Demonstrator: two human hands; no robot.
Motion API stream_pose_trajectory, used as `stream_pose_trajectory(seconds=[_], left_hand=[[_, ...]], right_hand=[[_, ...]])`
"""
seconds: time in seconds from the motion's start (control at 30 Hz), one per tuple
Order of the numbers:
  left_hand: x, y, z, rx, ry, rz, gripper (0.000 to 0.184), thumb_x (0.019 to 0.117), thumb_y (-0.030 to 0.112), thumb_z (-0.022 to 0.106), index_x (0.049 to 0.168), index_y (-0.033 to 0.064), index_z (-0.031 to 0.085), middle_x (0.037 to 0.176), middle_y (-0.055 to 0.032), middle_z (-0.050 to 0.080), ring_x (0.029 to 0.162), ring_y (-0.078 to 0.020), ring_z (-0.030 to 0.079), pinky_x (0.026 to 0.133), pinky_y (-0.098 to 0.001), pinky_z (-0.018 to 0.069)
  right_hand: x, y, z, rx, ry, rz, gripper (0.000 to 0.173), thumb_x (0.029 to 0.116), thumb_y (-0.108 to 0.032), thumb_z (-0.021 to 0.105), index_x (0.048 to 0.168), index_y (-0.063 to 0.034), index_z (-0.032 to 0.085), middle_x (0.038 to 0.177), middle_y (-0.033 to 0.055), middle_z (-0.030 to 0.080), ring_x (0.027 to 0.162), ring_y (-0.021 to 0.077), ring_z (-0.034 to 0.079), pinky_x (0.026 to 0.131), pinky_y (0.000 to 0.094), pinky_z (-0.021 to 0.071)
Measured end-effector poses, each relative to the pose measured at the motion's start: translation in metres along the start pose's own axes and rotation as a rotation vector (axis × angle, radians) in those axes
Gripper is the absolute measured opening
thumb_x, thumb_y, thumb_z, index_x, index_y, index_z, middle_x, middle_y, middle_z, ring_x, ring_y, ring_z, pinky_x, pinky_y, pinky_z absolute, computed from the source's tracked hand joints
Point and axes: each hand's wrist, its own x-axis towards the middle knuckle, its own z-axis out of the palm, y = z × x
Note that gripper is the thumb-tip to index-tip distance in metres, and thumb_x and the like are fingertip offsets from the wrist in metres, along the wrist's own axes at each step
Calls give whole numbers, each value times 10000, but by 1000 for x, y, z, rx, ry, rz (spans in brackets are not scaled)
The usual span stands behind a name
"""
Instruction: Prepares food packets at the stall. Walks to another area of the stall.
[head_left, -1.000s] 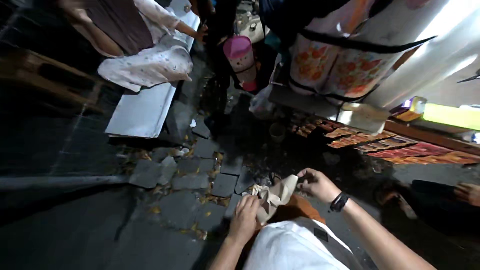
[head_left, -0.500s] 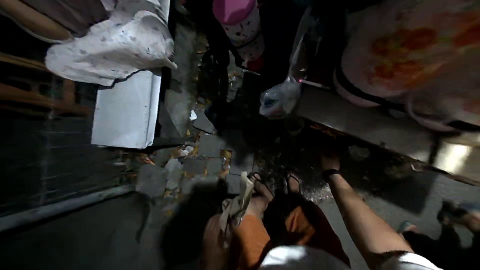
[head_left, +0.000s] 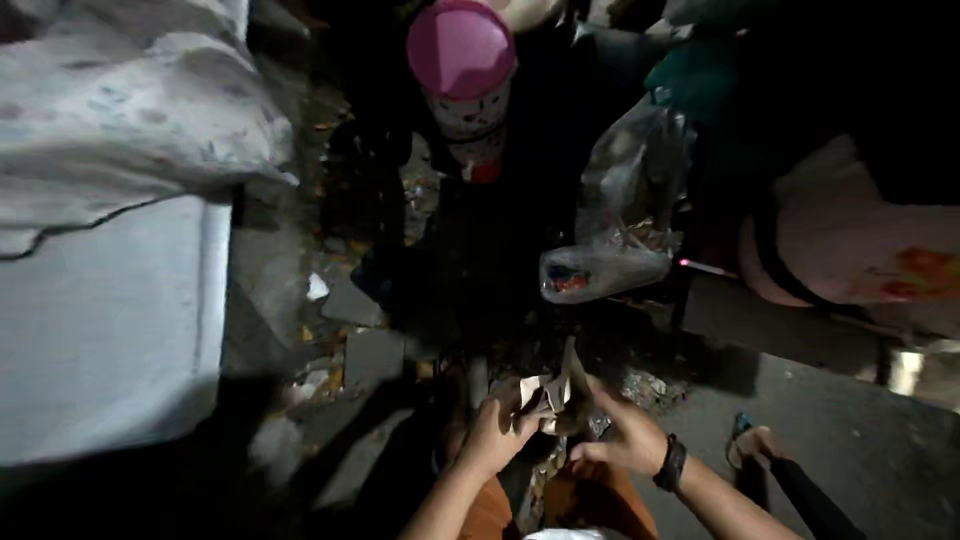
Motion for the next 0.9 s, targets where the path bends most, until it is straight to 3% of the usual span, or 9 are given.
stream_pose_trajectory(seconds=[0.17,0.23,0.33,0.43,0.5,0.6,0.77,0.83,0.9], left_hand=[[46,61,-60,106,-339,-127,556,865,263,792,1335,24,615,1309,-152,647,1249,-224,604,1101,-414,470],[54,69,-66,53,-309,-117,516,834,256,807,1268,33,642,1180,-115,704,1114,-180,673,1006,-395,543],[61,76,-88,-192,-330,87,662,830,259,820,1361,3,521,1329,-130,619,1145,-185,657,976,-367,570],[77,93,-107,-3,-286,345,709,792,323,867,1394,65,596,1548,-120,470,1378,-176,514,1106,-353,494],[92,104,-109,169,-171,464,619,821,327,850,1363,107,647,1506,-125,516,1359,-177,530,1098,-356,493],[127,123,-110,90,-155,654,486,811,229,868,1212,18,693,1299,-104,669,1203,-132,642,1021,-298,555],[178,183,-105,226,-227,648,308,817,16,771,1119,10,704,1059,-21,757,977,-49,712,906,-261,603],[207,212,-94,376,-66,629,316,860,-3,729,1173,-15,684,1069,-100,742,978,-123,713,916,-337,589],[247,233,-70,484,62,627,320,905,59,738,1214,6,674,1134,-159,716,1046,-239,700,954,-450,570]], right_hand=[[15,-57,17,-275,260,-30,581,746,-205,861,1288,-68,700,1390,185,626,1305,378,582,1061,571,488],[25,-68,20,-286,375,-16,416,765,-194,820,1163,-93,754,1244,148,707,1222,360,636,1059,577,483],[38,-78,16,-73,513,80,230,891,-237,734,1055,-80,774,1074,88,756,1112,261,685,1070,512,481],[58,-91,8,144,691,90,230,920,-240,707,1090,-99,772,1057,38,761,1077,182,686,1063,472,492],[77,-102,-5,220,797,77,219,925,-238,705,1078,-97,774,1059,47,757,1065,172,690,1038,455,515],[99,-113,-33,557,698,82,200,925,-204,712,1020,-32,752,1156,105,699,1050,131,663,959,338,548],[80,-94,-53,740,579,162,594,946,-355,724,1447,-82,559,1461,99,567,1353,142,525,1162,347,422],[56,-77,-30,785,581,230,662,942,-382,725,1504,-105,511,1533,104,509,1425,182,468,1203,388,381],[26,-44,16,821,522,385,635,934,-409,721,1484,-149,540,1481,75,568,1355,194,548,1156,429,444]])
